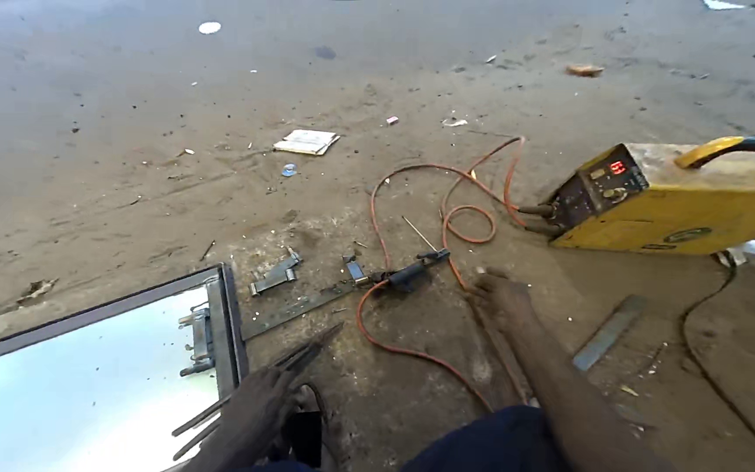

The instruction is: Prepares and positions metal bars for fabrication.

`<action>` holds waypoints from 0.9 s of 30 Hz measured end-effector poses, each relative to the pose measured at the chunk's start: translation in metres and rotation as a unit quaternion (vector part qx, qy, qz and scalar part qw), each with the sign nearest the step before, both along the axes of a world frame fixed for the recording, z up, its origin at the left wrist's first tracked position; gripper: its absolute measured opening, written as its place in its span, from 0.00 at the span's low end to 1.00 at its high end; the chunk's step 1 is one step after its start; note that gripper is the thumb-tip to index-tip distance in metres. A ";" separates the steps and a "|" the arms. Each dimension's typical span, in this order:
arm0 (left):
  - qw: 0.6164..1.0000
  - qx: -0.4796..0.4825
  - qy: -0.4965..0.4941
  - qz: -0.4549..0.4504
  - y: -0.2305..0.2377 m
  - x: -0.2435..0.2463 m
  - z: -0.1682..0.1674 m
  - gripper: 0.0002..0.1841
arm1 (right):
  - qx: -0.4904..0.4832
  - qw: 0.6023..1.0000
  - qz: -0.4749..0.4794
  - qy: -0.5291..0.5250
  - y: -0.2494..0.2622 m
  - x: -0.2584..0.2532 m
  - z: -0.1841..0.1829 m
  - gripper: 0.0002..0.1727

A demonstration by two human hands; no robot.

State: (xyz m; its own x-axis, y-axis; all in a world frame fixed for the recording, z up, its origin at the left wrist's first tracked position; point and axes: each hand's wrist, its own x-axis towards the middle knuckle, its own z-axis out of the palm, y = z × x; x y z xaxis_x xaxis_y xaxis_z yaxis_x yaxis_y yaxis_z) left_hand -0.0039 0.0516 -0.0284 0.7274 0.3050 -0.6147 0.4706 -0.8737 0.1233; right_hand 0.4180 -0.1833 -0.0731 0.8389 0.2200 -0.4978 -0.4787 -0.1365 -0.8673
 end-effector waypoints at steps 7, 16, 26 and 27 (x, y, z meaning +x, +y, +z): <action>0.998 -0.021 -0.055 0.024 -0.025 -0.066 -0.086 0.50 | -0.003 0.996 0.022 0.090 0.093 -0.026 -0.047 0.37; 0.993 -0.035 -0.045 0.108 -0.035 -0.063 -0.074 0.50 | -0.015 0.997 0.018 0.077 0.110 -0.013 -0.042 0.28; 0.978 -0.135 -0.006 0.160 -0.025 -0.056 -0.070 0.43 | 0.088 0.986 -0.025 0.137 0.099 -0.018 -0.003 0.24; 0.976 -0.135 -0.006 0.173 -0.028 -0.058 -0.056 0.42 | 0.098 0.987 -0.013 0.127 0.099 -0.033 0.025 0.24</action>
